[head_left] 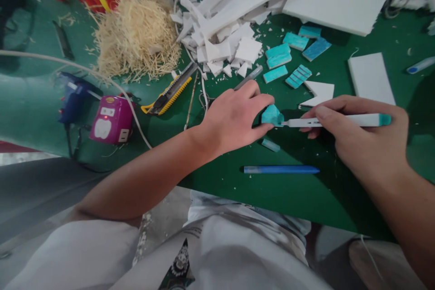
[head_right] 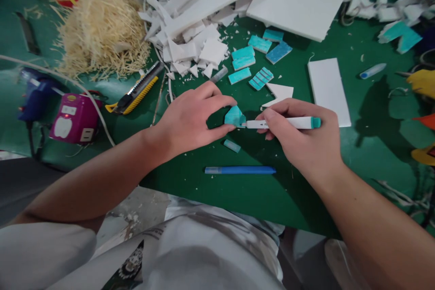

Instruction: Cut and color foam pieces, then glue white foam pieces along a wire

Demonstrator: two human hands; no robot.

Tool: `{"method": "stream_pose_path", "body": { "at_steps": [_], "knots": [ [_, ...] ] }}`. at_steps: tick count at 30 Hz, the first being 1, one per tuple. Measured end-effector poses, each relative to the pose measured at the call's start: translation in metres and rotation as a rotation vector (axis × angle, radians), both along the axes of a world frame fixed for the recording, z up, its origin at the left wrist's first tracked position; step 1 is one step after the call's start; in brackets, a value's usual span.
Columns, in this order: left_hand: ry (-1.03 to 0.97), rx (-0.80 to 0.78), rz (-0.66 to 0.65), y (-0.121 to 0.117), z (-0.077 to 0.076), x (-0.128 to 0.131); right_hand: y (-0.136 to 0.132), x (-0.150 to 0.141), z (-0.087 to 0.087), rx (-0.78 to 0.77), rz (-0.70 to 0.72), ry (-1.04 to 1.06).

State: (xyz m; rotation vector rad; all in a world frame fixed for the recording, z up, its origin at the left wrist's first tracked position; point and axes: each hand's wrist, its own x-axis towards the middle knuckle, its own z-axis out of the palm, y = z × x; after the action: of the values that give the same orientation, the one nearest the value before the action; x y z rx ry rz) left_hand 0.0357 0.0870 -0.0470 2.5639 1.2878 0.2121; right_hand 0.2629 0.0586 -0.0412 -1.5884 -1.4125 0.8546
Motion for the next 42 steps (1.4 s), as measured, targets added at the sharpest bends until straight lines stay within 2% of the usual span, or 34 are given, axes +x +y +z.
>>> {"method": "stream_pose_path", "body": {
  "at_steps": [10, 16, 27, 31, 35, 42],
  "knots": [
    [-0.005, 0.006, -0.001, -0.0002, 0.0003, -0.0005, 0.0016, 0.0014, -0.0029, 0.045, 0.009, -0.020],
    [0.006, 0.003, 0.005, -0.0002, -0.0007, 0.0000, 0.0014, -0.0003, 0.0001, 0.007, -0.014, -0.003],
    [-0.013, -0.008, 0.007, -0.0004, -0.0002, 0.0004, 0.0006, 0.0016, -0.0034, 0.057, 0.054, -0.003],
    [-0.018, -0.022, 0.011, 0.0005, -0.0006, 0.0003, 0.0008, 0.0006, -0.0036, 0.017, 0.039, -0.026],
    [-0.016, -0.016, 0.006, 0.0008, -0.0007, -0.0006, 0.0015, 0.0010, -0.0048, 0.048, 0.046, -0.012],
    [-0.012, 0.002, -0.003, 0.0004, -0.0003, -0.0005, -0.0026, -0.0027, 0.0017, -0.014, 0.012, -0.033]
  ]
}}
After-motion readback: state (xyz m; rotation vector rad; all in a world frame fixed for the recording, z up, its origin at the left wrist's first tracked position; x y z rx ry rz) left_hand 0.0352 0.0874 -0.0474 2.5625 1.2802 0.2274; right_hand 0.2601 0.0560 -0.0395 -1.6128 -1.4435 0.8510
